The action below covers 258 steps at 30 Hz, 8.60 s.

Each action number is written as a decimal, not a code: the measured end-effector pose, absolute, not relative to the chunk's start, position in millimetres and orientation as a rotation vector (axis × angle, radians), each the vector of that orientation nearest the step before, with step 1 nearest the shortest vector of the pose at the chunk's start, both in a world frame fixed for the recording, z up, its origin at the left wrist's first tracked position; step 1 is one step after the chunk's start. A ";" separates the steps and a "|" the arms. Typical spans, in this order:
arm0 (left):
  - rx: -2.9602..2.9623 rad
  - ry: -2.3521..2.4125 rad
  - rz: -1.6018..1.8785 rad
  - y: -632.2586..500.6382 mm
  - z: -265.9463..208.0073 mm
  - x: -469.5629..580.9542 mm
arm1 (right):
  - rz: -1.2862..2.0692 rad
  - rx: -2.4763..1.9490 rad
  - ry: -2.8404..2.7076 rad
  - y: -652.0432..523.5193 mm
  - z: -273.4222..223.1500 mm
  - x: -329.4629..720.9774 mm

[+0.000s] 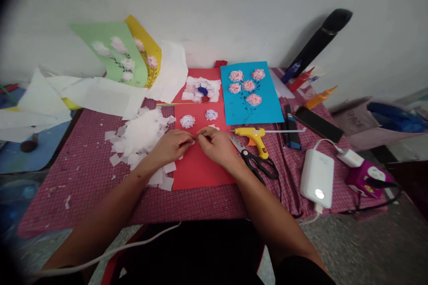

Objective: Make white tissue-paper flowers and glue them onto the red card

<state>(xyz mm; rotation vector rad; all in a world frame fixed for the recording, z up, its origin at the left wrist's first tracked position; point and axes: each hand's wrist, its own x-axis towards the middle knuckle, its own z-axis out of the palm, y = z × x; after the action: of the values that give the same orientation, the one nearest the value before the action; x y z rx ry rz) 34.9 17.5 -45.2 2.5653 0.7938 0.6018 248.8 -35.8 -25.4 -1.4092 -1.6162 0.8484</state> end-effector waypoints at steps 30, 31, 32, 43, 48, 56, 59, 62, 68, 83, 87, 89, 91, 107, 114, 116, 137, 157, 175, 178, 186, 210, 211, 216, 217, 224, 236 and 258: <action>2.505 0.880 0.621 13.4 -31.4 23.2 | 0.756 -1.386 -1.642 -37.2 -27.1 252.4; 2.494 0.898 0.664 13.1 -27.7 19.3 | 0.749 -1.397 -1.626 -37.0 -26.9 254.1; 2.474 0.932 0.698 13.1 -24.5 15.4 | 0.741 -1.413 -1.608 -36.8 -26.8 255.7; 2.630 0.850 0.593 18.7 -36.2 4.0 | 0.770 -1.465 -1.529 -38.2 -23.7 257.7; 2.666 0.884 0.503 17.7 -36.6 4.8 | 0.811 -1.421 -1.600 -38.1 -25.5 255.2; 2.680 0.943 0.483 18.7 -37.7 4.4 | 0.802 -1.444 -1.605 -37.5 -26.3 255.9; 2.682 0.949 0.464 16.8 -36.2 5.4 | 0.794 -1.466 -1.595 -37.3 -27.8 256.2; 2.677 0.944 0.440 14.9 -34.8 6.3 | 0.810 -1.447 -1.631 -37.2 -26.9 255.3; 2.659 0.929 0.444 14.9 -35.0 6.5 | 0.811 -1.432 -1.649 -37.3 -24.7 254.4; 2.666 0.952 0.501 14.9 -34.4 7.7 | 0.811 -1.386 -1.619 -40.6 -25.1 251.6; 2.691 0.931 0.484 16.0 -37.1 6.8 | 0.787 -1.417 -1.673 -41.8 -21.2 248.7; 2.688 0.929 0.483 16.5 -37.6 6.4 | 0.766 -1.434 -1.689 -41.4 -20.1 248.4; 2.681 0.925 0.488 16.7 -36.9 6.4 | 0.746 -1.435 -1.681 -40.5 -20.6 249.2; 2.688 0.948 0.469 16.3 -36.5 7.9 | 0.784 -1.392 -1.646 -43.1 -19.5 247.0; 2.697 0.960 0.435 14.7 -36.2 9.7 | 0.751 -1.418 -1.689 -42.6 -19.0 246.7; 2.697 0.963 0.452 14.3 -37.4 10.1 | 0.744 -1.422 -1.691 -42.4 -19.2 246.9; 2.704 0.966 0.465 14.9 -41.6 8.6 | 0.757 -1.393 -1.627 -42.5 -24.0 249.3; 2.727 0.865 0.520 13.2 -35.3 7.2 | 0.690 -1.377 -1.734 -41.0 -21.4 249.1; 2.741 0.911 0.511 16.5 -38.2 5.4 | 0.701 -1.346 -1.717 -44.2 -19.9 246.9; 2.752 0.898 0.483 15.8 -37.0 6.2 | 0.689 -1.351 -1.738 -43.7 -19.9 245.4; 2.776 0.884 0.454 15.1 -35.1 6.5 | 0.699 -1.340 -1.665 -43.6 -26.5 251.8; 2.762 0.882 0.452 15.3 -34.6 5.8 | 0.716 -1.330 -1.794 -45.3 -18.6 243.8; 2.763 0.880 0.449 15.4 -34.6 5.8 | 0.701 -1.331 -1.786 -45.4 -18.3 244.3; 2.733 0.911 0.501 15.8 -36.6 5.6 | 0.655 -1.323 -1.734 -46.7 -17.9 246.3; 2.726 0.917 0.512 15.8 -36.8 5.6 | 0.657 -1.327 -1.730 -47.0 -18.3 246.5; 2.758 0.889 0.449 14.4 -34.9 7.1 | 0.662 -1.369 -1.597 -44.4 -26.7 253.1; 2.737 0.917 0.448 15.2 -32.3 6.4 | 0.657 -1.420 -1.692 -40.6 -24.5 252.1; 2.740 0.854 0.437 6.8 -33.5 11.6 | 0.625 -1.401 -1.617 -39.5 -22.2 259.7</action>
<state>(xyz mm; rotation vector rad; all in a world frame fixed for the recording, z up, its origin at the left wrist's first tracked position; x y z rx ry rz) 11.6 6.8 -33.5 2.7400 0.8541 0.4373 259.7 -39.5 -22.2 -1.4015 -1.6166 0.6251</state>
